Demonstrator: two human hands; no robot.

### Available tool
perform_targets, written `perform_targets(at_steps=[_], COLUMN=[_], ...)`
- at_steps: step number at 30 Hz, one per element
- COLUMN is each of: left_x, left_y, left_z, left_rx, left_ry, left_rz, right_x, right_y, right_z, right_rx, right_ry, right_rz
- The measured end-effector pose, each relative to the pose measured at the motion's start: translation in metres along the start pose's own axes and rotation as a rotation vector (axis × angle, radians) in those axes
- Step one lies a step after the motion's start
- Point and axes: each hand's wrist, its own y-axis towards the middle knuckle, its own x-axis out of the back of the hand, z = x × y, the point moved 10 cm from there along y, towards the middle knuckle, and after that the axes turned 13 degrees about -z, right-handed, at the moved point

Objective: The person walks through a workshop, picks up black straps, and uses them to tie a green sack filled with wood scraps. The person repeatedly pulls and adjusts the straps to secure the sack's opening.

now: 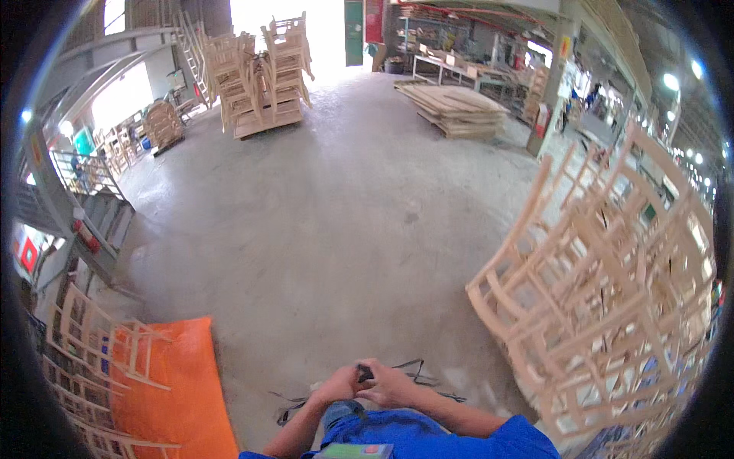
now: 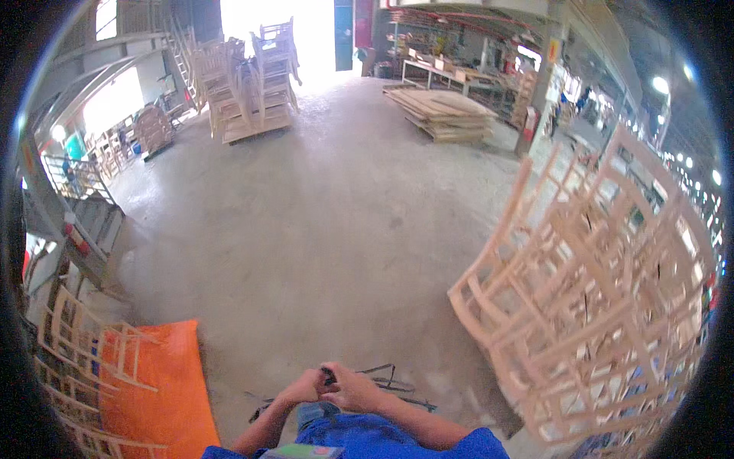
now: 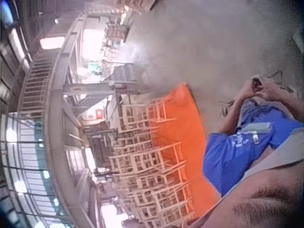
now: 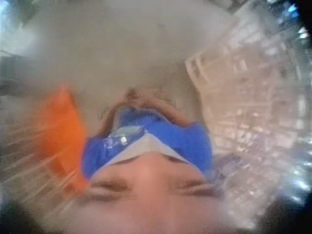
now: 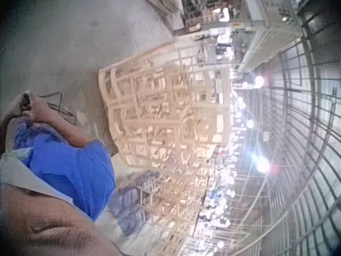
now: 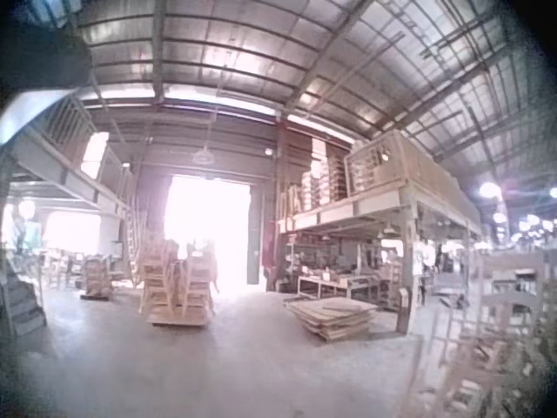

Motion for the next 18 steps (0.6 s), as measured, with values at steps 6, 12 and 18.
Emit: perform_targets(at_steps=[6, 12, 18], left_x=[0.154, 0.308, 0.406], left_y=[0.197, 0.415, 0.642], left_z=[0.104, 0.182, 0.165], left_rx=[0.299, 0.309, 0.058], left_ry=[-0.380, -0.397, -0.287], left_rz=[0.054, 0.011, 0.183], right_x=[0.022, 0.102, 0.204], right_y=[0.268, 0.497, 0.642], right_z=[-0.080, -0.146, -0.244], right_rx=[0.027, -0.061, -0.459], right_ry=[-0.098, -0.007, 0.289], right_rz=[0.111, -0.066, -0.268])
